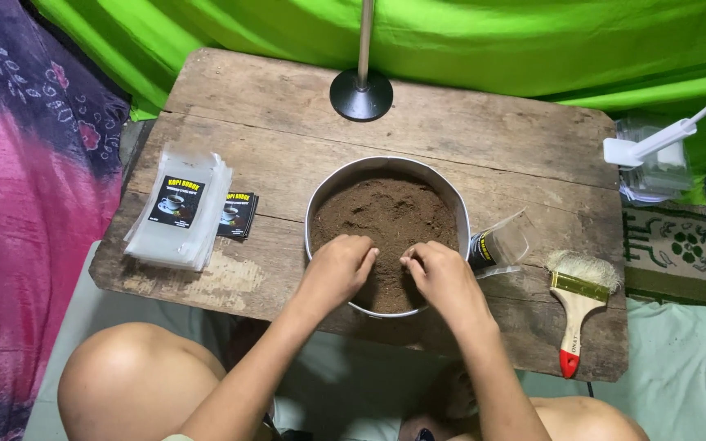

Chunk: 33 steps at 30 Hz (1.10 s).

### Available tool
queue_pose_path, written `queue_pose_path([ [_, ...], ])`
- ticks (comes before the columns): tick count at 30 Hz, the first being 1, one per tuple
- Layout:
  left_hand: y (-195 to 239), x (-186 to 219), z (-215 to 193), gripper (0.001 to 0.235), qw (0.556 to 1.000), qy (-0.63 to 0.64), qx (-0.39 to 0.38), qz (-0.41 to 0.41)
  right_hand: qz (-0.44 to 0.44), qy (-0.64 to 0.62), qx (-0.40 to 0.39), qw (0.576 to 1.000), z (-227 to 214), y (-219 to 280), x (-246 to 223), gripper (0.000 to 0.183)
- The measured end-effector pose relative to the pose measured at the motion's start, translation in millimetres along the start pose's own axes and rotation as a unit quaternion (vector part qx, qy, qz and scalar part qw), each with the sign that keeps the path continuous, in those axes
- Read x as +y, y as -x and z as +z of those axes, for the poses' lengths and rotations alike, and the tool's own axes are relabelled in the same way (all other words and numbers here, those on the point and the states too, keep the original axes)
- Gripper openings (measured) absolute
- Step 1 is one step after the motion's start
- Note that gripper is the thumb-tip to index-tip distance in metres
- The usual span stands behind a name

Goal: Searching for small snack items within a bowl of coffee grounds and placing them into small plastic bags.

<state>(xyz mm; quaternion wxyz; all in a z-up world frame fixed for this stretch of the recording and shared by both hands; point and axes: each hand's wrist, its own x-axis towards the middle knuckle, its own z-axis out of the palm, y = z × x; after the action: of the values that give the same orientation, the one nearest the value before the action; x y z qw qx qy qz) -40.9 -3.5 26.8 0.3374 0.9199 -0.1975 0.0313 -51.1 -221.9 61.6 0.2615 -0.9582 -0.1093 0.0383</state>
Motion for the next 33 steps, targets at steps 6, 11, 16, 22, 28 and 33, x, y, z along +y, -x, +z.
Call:
queue_pose_path([
  [6, -2.1, -7.8, -16.1, 0.023, 0.971, -0.234, 0.042, 0.022, 0.082, 0.006, -0.111, 0.99, -26.4, 6.8, -12.6, 0.018],
  [11, -4.3, 15.8, -12.1, 0.032, 0.991, -0.014, -0.123, -0.054, 0.054, -0.01, -0.092, 0.994, 2.6, 0.2, -3.1, 0.016],
  [16, -19.7, 17.3, -12.9, 0.037, 0.991, 0.064, -0.088, -0.073, 0.026, -0.033, -0.003, 0.999, 2.5, -7.2, 1.6, 0.015],
  [22, -24.1, 20.5, -34.5, 0.036, 0.981, -0.046, -0.149, -0.117, 0.108, -0.045, -0.108, 0.987, -29.9, -2.0, -21.1, 0.021],
  [28, -30.3, 17.6, -15.2, 0.03, 0.966, 0.093, -0.18, -0.159, 0.081, -0.067, -0.068, 0.992, -1.8, -20.3, -4.4, 0.019],
  [33, -40.0, 6.6, -37.7, 0.036, 0.984, 0.027, -0.099, -0.149, 0.078, -0.009, -0.032, 0.996, -21.3, -23.6, -4.3, 0.019],
])
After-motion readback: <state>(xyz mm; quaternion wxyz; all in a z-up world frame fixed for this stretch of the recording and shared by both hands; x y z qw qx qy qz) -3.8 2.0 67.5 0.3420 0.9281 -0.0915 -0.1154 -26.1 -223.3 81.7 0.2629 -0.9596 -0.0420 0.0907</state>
